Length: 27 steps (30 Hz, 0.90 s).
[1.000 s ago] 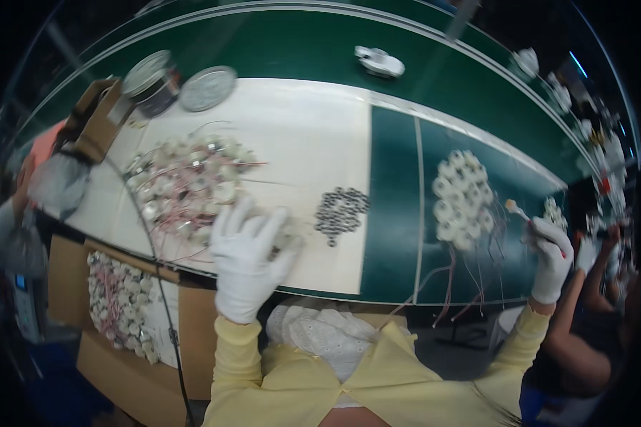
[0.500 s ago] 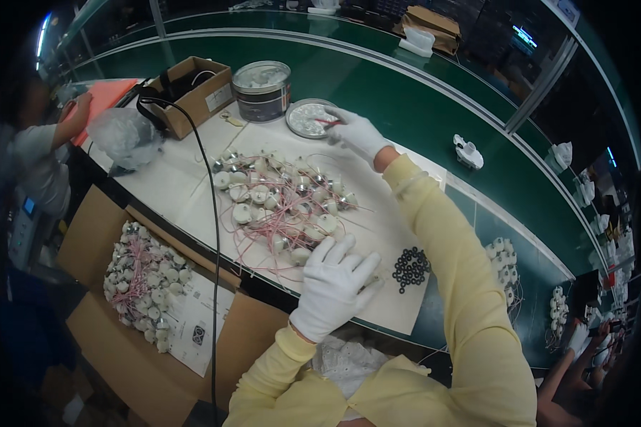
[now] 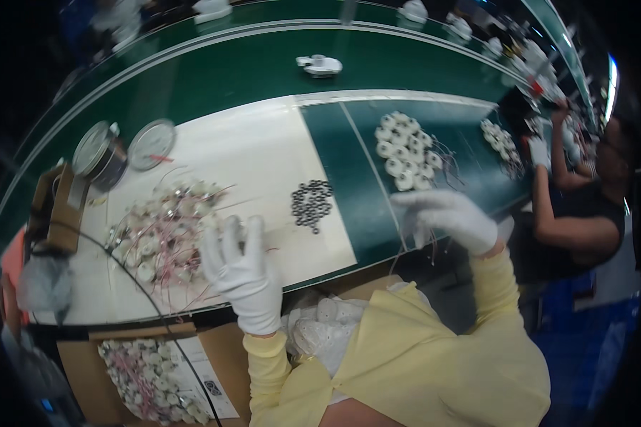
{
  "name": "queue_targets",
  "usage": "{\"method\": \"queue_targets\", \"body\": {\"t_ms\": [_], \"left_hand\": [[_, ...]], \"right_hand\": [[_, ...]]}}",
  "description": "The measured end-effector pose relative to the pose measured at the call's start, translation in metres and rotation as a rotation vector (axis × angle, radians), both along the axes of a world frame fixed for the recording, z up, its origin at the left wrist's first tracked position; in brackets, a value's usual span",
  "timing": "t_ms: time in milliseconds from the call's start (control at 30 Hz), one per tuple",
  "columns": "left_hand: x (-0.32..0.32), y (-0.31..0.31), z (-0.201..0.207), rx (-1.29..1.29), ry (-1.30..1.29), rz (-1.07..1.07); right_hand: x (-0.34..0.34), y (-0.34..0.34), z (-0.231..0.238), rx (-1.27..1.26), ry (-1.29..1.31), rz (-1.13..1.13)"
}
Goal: The person assembles small white electronic components by inserting metal washers into their centers and securing them with a red-handled tool. They handle the components one at a time, placing finished units on the green workbench. The person also retrieves additional washers from a plastic bag to continue the assembly process.
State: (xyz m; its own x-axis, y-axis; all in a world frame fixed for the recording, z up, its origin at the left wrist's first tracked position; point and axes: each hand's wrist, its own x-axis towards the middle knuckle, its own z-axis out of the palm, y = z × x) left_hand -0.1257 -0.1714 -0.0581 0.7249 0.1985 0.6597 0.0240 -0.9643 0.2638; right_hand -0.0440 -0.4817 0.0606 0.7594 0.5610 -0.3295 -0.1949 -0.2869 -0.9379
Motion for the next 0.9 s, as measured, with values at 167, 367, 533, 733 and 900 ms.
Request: {"method": "queue_targets", "body": {"t_ms": [167,367,533,733,900], "left_hand": [[-0.014,-0.007,-0.002,0.008,-0.102,0.067],[-0.045,-0.028,0.022,-0.112,-0.254,-0.024],[0.004,-0.055,0.106,0.192,-0.071,-0.313],[0.158,-0.091,0.096,0.384,0.621,-0.469],[0.236,-0.098,0.058,0.382,1.130,-0.647]], "right_hand": [[-0.076,-0.043,-0.071,0.260,0.080,-0.283],[-0.047,0.001,-0.086,0.129,-0.724,-0.092],[-0.008,0.036,-0.092,-0.037,-1.066,-0.002],[-0.003,0.032,-0.115,-0.135,-1.233,-0.172],[0.003,0.029,-0.111,-0.144,-1.145,-0.090]]}}
